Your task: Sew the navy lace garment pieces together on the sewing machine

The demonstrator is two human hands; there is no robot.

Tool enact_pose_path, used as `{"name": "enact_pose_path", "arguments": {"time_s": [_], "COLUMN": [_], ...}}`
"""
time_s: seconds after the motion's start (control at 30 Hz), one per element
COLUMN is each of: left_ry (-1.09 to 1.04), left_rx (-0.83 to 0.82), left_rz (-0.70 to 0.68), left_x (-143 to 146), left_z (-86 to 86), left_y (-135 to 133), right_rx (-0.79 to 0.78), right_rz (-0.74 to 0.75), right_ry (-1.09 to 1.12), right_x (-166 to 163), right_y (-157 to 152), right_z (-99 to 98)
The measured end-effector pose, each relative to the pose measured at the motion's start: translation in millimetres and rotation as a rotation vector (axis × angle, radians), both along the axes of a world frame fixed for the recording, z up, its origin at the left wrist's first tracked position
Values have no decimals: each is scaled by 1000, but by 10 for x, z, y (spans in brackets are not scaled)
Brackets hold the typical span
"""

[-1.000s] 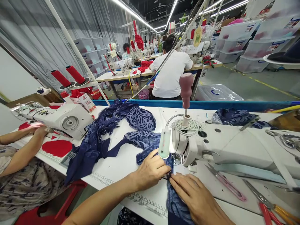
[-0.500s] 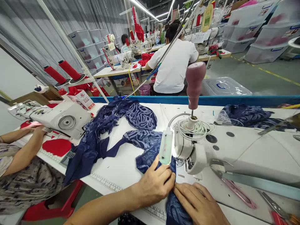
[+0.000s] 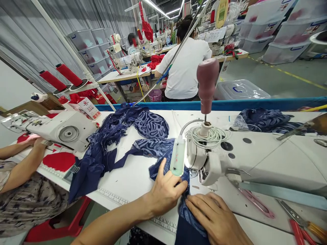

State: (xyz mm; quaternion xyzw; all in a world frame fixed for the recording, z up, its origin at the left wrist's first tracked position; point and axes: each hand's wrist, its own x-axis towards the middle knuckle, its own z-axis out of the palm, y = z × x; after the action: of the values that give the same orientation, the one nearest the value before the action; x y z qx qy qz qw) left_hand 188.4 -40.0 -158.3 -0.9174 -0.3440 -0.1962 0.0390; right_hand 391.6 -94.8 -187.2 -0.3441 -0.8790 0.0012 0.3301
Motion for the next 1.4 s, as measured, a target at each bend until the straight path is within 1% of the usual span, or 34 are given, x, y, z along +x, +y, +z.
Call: {"name": "enact_pose_path", "arguments": {"time_s": [0.17, 0.33, 0.43, 0.57, 0.67, 0.73, 0.8, 0.9, 1.07, 1.17, 1.23, 1.3, 1.4], "left_ry": [-11, 121, 134, 100, 106, 111, 108, 89, 78, 34, -6, -7, 59], "left_rx": [41, 89, 78, 10, -9, -14, -26, -40, 2, -39, -55, -39, 6], "left_rz": [-44, -120, -150, -125, -131, -121, -102, -83, -78, -40, -22, -38, -85], "left_x": [-7, 10, -32, -93, -93, -71, -42, -3, -1, -32, -42, -32, 5], "left_z": [-25, 33, 37, -34, -56, -34, 7, 54, 35, 36, 54, 71, 71], "left_y": [-16, 1, -5, -12, 38, 104, 174, 218, 106, 69, 72, 75, 55], "right_rx": [-18, -7, 4, 2, -1, -13, -41, -66, -55, -68, -44, -13, -3], "right_rz": [-17, -7, -18, -4, -13, -35, -53, -74, -59, -46, -47, -52, -67], "right_ry": [37, 40, 53, 8, 24, 45, 18, -27, -5, -7, -5, 0, 10], "right_x": [-23, -29, -22, -7, 0, 11, 30, 59, 57, 42, 36, 33, 32], "right_y": [-10, -6, -3, 1, 15, 33, 54, 68, 43, 41, 44, 42, 26], "right_z": [27, 25, 39, 61, 12, -45, -92, -109, -71, -50, -38, -34, -51]}}
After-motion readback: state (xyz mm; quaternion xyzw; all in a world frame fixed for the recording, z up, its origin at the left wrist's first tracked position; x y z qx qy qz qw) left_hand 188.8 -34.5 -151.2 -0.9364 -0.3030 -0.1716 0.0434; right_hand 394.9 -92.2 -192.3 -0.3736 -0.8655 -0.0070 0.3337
